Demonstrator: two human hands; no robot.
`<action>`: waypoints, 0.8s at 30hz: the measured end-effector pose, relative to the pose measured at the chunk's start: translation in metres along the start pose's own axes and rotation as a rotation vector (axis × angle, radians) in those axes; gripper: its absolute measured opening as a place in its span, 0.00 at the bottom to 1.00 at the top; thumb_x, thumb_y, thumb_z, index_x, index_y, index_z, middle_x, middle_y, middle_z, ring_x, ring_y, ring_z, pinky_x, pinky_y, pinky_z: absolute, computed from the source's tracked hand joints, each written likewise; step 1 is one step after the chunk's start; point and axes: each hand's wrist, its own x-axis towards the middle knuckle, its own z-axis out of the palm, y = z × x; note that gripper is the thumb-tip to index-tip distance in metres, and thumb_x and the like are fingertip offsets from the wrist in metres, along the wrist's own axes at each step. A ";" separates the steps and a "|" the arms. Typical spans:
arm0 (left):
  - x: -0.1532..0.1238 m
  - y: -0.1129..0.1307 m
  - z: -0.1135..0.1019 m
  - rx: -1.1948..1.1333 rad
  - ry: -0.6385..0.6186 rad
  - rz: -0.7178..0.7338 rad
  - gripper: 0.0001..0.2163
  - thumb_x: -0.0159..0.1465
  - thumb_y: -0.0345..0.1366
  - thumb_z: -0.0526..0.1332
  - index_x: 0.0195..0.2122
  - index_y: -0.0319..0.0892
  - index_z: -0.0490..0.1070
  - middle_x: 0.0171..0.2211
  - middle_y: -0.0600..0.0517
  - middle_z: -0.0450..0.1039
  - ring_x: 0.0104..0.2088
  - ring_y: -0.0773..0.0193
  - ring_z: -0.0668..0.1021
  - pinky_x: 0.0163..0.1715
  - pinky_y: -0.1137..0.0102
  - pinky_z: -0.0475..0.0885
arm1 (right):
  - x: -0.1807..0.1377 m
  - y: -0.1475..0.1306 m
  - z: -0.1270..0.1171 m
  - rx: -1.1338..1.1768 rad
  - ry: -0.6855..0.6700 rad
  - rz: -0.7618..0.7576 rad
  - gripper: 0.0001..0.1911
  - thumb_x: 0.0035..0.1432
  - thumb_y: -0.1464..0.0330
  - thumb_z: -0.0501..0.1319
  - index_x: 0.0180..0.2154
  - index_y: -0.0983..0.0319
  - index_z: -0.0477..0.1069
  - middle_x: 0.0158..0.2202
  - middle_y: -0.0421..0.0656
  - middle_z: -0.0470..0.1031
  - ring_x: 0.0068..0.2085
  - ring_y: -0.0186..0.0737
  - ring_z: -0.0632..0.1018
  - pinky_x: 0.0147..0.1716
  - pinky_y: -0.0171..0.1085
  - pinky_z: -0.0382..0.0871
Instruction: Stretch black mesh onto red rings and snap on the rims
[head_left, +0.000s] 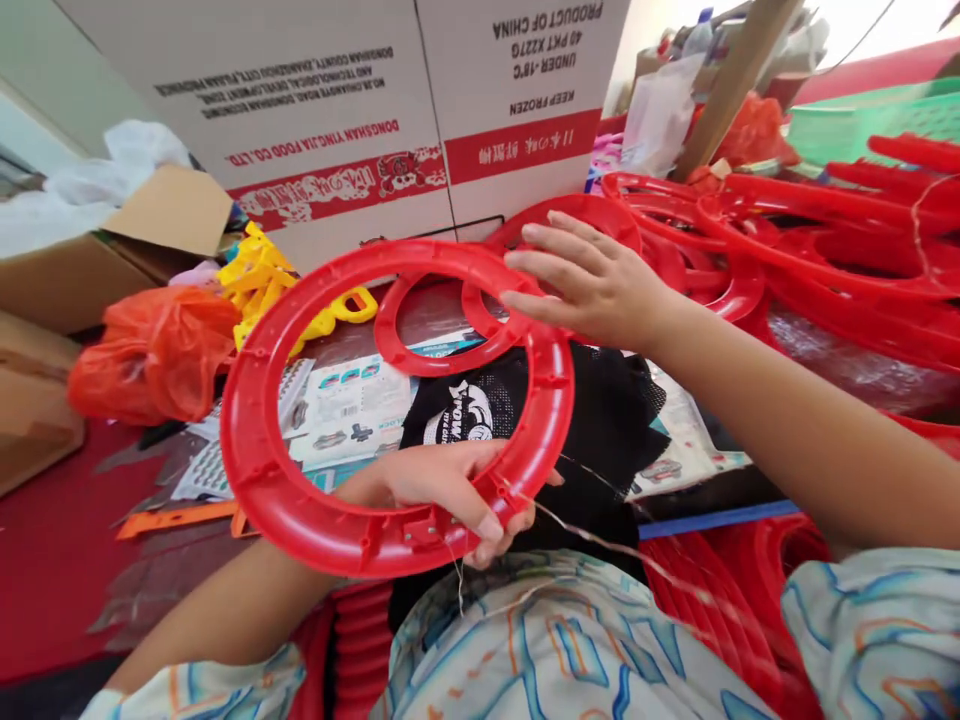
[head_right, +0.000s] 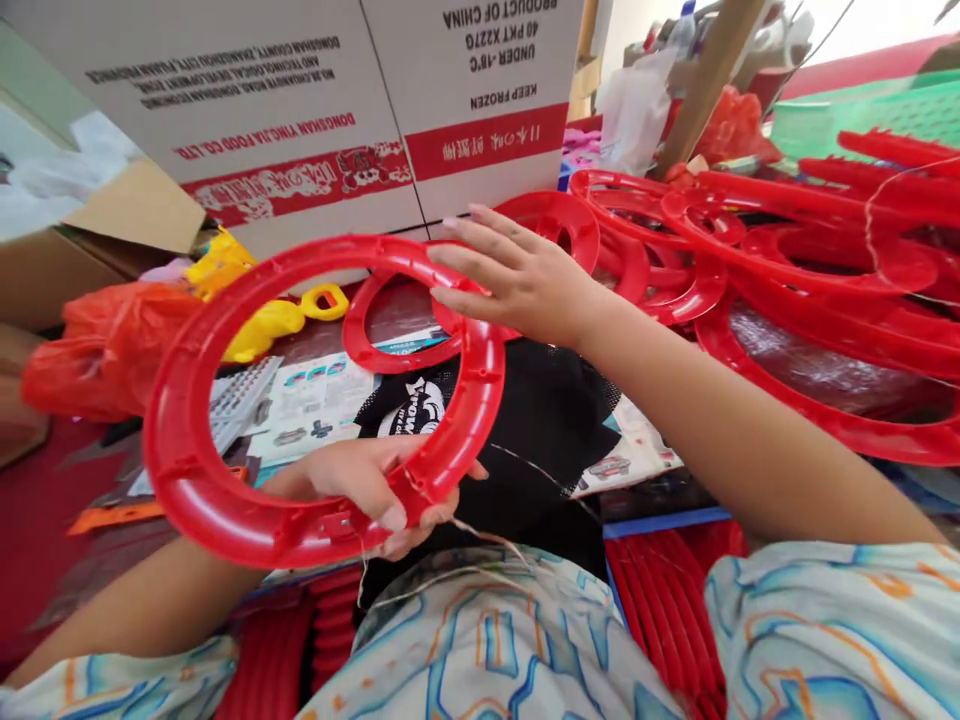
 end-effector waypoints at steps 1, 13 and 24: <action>-0.002 0.000 -0.002 -0.006 0.083 0.030 0.24 0.52 0.28 0.68 0.50 0.43 0.69 0.32 0.55 0.73 0.25 0.68 0.78 0.26 0.75 0.73 | 0.003 -0.005 0.002 0.080 0.051 0.094 0.12 0.67 0.66 0.55 0.48 0.54 0.73 0.57 0.41 0.72 0.67 0.47 0.65 0.68 0.60 0.53; -0.022 0.026 -0.003 0.385 0.685 0.179 0.07 0.59 0.33 0.62 0.37 0.42 0.65 0.24 0.55 0.73 0.21 0.68 0.74 0.21 0.76 0.68 | 0.039 -0.073 -0.031 0.866 -0.667 0.552 0.21 0.51 0.52 0.70 0.40 0.60 0.77 0.32 0.41 0.79 0.32 0.37 0.79 0.26 0.33 0.69; -0.030 0.017 -0.017 0.428 1.037 0.253 0.12 0.60 0.36 0.63 0.39 0.44 0.59 0.22 0.57 0.70 0.20 0.66 0.73 0.21 0.74 0.67 | 0.050 -0.045 -0.033 1.534 0.011 0.785 0.11 0.70 0.70 0.53 0.33 0.60 0.68 0.14 0.28 0.55 0.13 0.24 0.58 0.15 0.29 0.56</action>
